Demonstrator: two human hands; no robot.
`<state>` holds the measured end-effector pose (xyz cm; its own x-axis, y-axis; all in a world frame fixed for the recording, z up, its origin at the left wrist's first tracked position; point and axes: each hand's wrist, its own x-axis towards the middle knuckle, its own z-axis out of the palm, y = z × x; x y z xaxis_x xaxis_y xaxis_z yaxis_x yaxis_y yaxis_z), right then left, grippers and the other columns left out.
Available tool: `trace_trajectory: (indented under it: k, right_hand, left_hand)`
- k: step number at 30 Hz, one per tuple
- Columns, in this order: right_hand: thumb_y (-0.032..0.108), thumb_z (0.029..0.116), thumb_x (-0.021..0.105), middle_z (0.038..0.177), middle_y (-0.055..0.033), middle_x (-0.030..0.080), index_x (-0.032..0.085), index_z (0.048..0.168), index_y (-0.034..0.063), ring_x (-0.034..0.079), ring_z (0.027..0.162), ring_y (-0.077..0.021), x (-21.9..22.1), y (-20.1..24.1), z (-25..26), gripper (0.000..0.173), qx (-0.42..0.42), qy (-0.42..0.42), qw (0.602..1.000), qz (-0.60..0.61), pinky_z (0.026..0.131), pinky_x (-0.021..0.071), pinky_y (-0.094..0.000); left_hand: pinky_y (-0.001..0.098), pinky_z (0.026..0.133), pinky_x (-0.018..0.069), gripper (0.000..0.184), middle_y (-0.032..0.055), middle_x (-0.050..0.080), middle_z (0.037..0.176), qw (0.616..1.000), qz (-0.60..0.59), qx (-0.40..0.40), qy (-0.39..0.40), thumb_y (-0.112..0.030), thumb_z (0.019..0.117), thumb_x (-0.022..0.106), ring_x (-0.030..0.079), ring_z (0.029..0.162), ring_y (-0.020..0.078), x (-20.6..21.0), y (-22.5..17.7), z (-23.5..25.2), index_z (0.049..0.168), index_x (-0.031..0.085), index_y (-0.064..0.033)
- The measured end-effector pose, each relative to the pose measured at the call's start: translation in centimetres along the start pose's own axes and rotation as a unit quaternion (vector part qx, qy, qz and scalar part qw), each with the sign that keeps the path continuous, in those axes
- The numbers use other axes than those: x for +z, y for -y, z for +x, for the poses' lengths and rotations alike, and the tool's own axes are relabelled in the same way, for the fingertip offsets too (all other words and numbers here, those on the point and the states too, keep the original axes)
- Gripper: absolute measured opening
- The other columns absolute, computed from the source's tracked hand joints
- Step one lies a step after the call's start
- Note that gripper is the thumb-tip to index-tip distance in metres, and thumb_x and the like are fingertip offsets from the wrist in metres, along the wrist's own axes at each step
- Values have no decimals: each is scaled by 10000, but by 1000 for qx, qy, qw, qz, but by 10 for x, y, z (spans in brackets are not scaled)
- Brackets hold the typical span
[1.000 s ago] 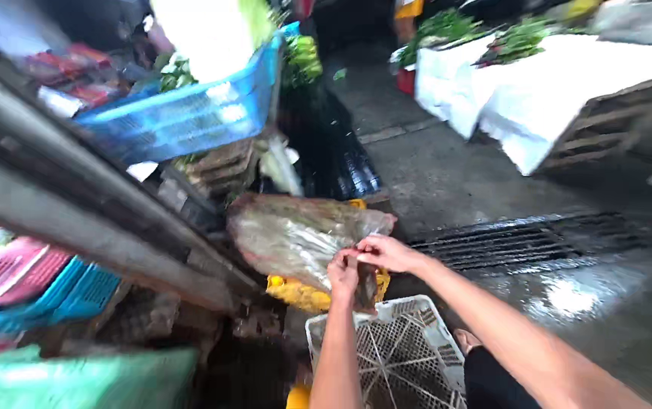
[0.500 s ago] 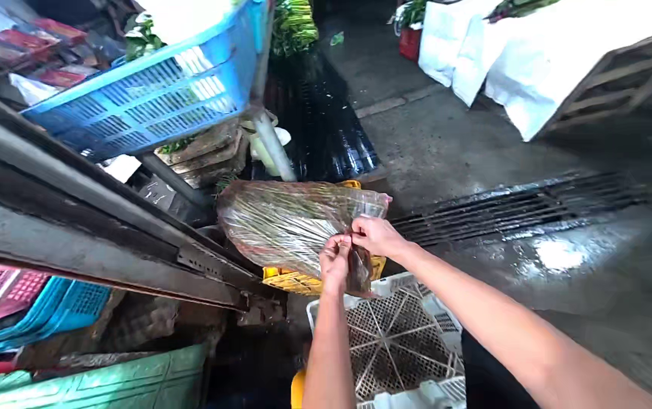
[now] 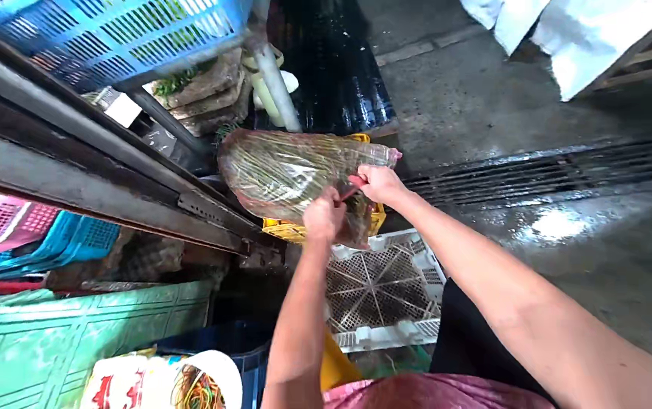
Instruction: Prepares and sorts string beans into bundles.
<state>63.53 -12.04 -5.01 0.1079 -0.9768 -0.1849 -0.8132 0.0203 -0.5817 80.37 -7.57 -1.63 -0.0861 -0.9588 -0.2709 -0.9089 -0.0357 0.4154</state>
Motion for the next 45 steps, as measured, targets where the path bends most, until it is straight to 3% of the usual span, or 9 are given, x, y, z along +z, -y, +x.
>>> trace_trajectory:
  k: [7, 16, 19, 22, 25, 28, 31, 39, 45]
  right_hand:
    - [307, 1074, 559, 1062, -299, 660, 637, 1094, -81, 644, 1059, -458, -11, -25, 10, 396, 11, -1, 999, 46, 946, 478, -627]
    - [333, 1040, 624, 1084, -270, 675, 635, 1172, -45, 654, 1047, -440, -13, -26, -6, 401, 9, -3, 998, 70, 938, 483, -647]
    - [200, 988, 699, 1280, -230, 622, 616, 1255, 0, 642, 1137, -382, -20, 4, -36, 344, -33, -78, 993, 85, 983, 511, -572]
    - [122, 978, 662, 1237, -206, 660, 713, 1152, 1, 653, 1139, -353, 1, 39, -57, 218, -103, -48, 993, 44, 1001, 524, -538]
    - [366, 940, 737, 1397, -245, 556, 630, 1331, -14, 514, 1321, -439, 39, 62, -61, 556, -65, 19, 993, -93, 1052, 454, -614]
    - [222, 938, 703, 1558, -293, 392, 424, 1513, -33, 451, 1383, -496, 64, 95, -66, 688, 14, 74, 989, -126, 1064, 433, -654]
    - [43, 998, 560, 1580, -289, 364, 365, 1541, -45, 405, 1427, -488, 66, 111, -64, 584, 54, 94, 988, -109, 1068, 431, -642]
    - [194, 1015, 588, 1450, -308, 513, 544, 1349, -123, 504, 1351, -468, 55, 114, -66, 462, 55, 170, 980, -85, 1061, 438, -635]
    - [208, 1072, 507, 1419, -330, 537, 414, 1502, -68, 542, 1309, -487, 12, 94, -54, 520, 27, 174, 984, -29, 1070, 421, -666]
  left_hand:
    - [580, 791, 550, 246, 213, 687, 938, 986, -100, -30, -128, -109, 940, 689, 684, 866, 383, 22, 85, -16, 1148, 645, 16]
    - [354, 757, 588, 173, 107, 654, 928, 921, -384, 23, -55, -65, 988, 648, 650, 778, 145, 31, 111, -12, 1118, 598, 37]
    - [422, 797, 574, 216, 177, 688, 981, 932, -355, -7, -75, -3, 965, 613, 677, 829, 225, 44, 98, -21, 1173, 604, 57]
    - [447, 786, 580, 204, 181, 680, 968, 921, -377, -28, -98, -47, 985, 602, 680, 812, 246, 51, 94, -19, 1171, 606, 38]
    - [419, 771, 581, 241, 166, 673, 951, 906, -404, -15, -124, -21, 976, 598, 678, 805, 224, 48, 88, -22, 1207, 567, 38]
    - [386, 822, 573, 290, 176, 677, 981, 910, -386, 16, -152, -21, 954, 631, 676, 874, 214, 45, 85, -29, 1211, 551, 89]
    - [427, 843, 566, 251, 206, 682, 988, 922, -351, 36, -159, -24, 960, 635, 678, 895, 255, 38, 83, -34, 1169, 587, 106]
    - [435, 799, 554, 181, 186, 682, 912, 934, -315, 56, -160, 13, 941, 631, 666, 831, 245, 41, 86, -32, 1106, 624, 88]
    - [495, 963, 539, 344, 259, 693, 1131, 956, -252, 40, -142, -60, 1008, 598, 691, 1051, 348, 34, 71, -34, 1312, 553, 94]
